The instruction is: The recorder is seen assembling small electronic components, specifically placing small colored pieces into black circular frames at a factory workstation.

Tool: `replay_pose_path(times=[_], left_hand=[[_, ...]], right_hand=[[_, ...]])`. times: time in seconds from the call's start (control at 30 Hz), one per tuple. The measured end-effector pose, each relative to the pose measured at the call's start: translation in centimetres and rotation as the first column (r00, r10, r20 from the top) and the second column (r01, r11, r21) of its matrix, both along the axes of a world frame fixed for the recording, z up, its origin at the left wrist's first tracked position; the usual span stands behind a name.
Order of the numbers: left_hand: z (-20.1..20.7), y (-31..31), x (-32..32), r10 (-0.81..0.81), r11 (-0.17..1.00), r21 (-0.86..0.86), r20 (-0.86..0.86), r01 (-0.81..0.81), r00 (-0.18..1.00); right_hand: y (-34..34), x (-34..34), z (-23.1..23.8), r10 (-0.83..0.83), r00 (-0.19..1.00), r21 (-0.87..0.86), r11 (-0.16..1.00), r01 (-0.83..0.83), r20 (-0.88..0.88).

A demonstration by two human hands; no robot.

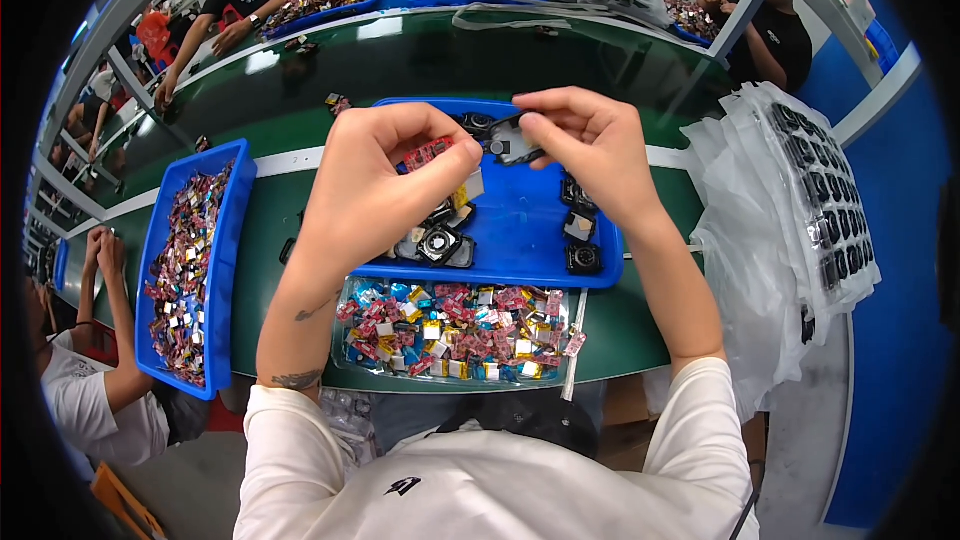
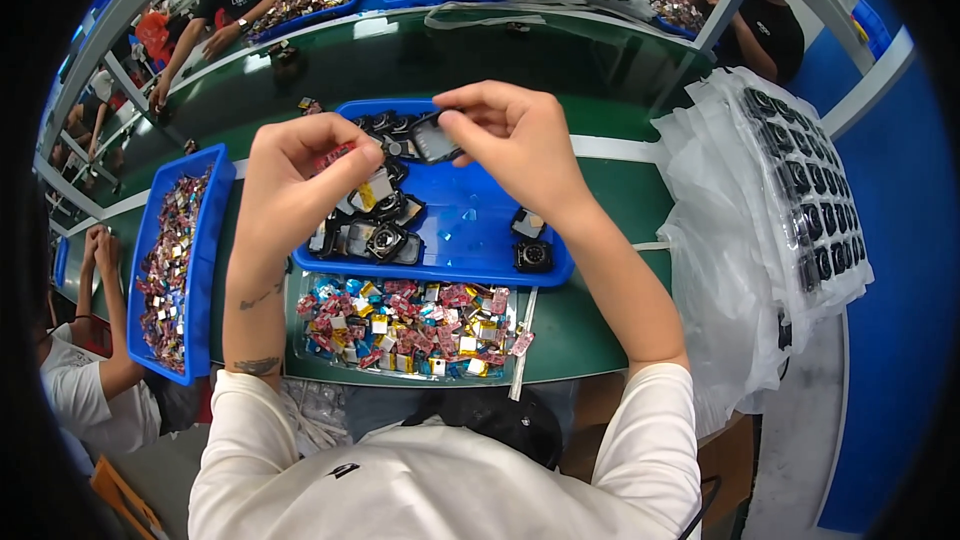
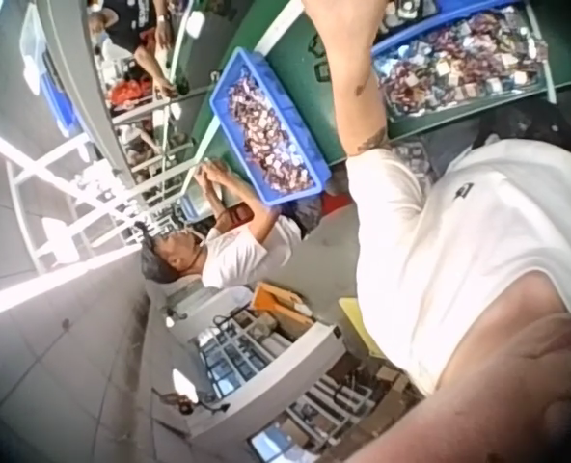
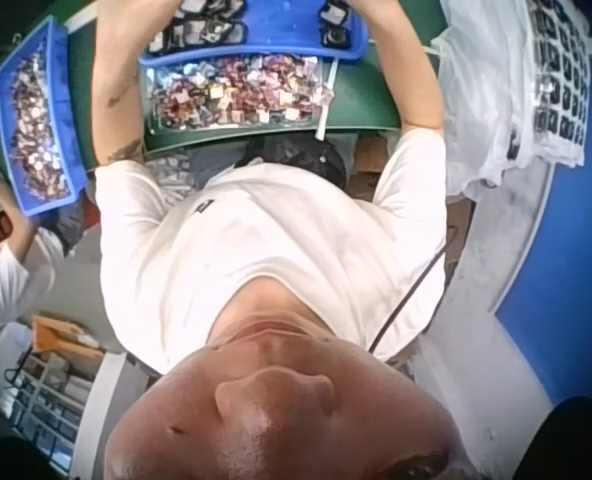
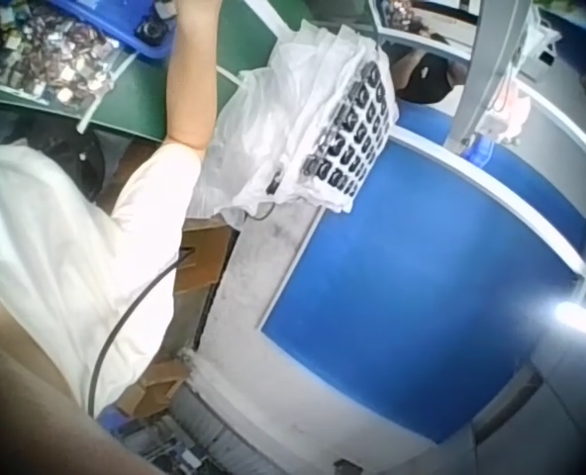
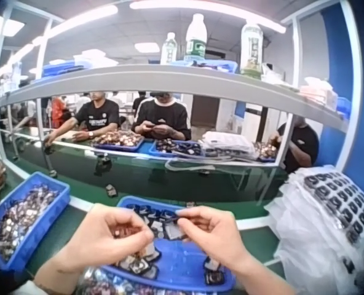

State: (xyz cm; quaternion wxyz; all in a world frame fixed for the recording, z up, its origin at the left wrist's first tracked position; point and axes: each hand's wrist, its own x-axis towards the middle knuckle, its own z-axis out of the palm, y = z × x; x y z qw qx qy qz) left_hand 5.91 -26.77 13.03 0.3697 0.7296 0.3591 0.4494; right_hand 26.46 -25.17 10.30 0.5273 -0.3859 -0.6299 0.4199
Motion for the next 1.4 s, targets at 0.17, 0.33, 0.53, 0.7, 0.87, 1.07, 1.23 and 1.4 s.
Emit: replay_pose_path(times=[0.17, 0.33, 0.53, 0.7, 0.87, 1.07, 1.23, 1.4], left_hand=[[-1.0, 0.3, 0.9, 0.071, 0.997, 0.029, 0.002, -0.071, 0.997], [-1.0, 0.2, 1.2, 0.111, 0.992, 0.059, -0.021, -0.110, 0.994], [-1.0, 0.0, 1.4, 0.159, 0.985, 0.079, -0.029, -0.156, 0.987], [-1.3, -0.4, 1.9, 0.203, 0.972, 0.119, -0.010, -0.200, 0.979], [-1.2, -0.7, 2.3, 0.141, 0.976, 0.165, 0.029, -0.144, 0.990], [-1.1, -0.7, 1.8, 0.119, 0.991, 0.060, 0.063, -0.123, 0.991], [-0.8, -0.9, 1.8, 0.086, 0.987, 0.139, -0.021, -0.082, 0.996], [-0.5, -0.7, 1.2, -0.102, 0.956, -0.256, 0.162, 0.142, 0.981]], right_hand=[[-1.9, -0.9, 0.4, 0.068, 0.997, 0.008, 0.998, -0.067, -0.029], [-2.7, -1.3, 0.5, 0.093, 0.996, 0.039, 0.995, -0.092, -0.015], [-2.9, -1.6, 0.3, 0.061, 0.998, 0.085, 0.995, -0.059, -0.029], [-2.7, -1.7, 0.0, 0.027, 0.999, 0.134, 0.991, -0.021, -0.039], [-2.5, -1.3, -0.2, -0.103, 0.994, 0.324, 0.940, 0.104, -0.021], [-2.3, -1.0, 0.1, -0.046, 0.993, 0.173, 0.983, 0.065, -0.112], [-2.1, -0.9, 0.1, -0.072, 0.980, 0.147, 0.984, 0.100, -0.186], [-2.7, -1.4, 0.5, -0.099, 0.981, 0.116, 0.986, 0.119, -0.167]])
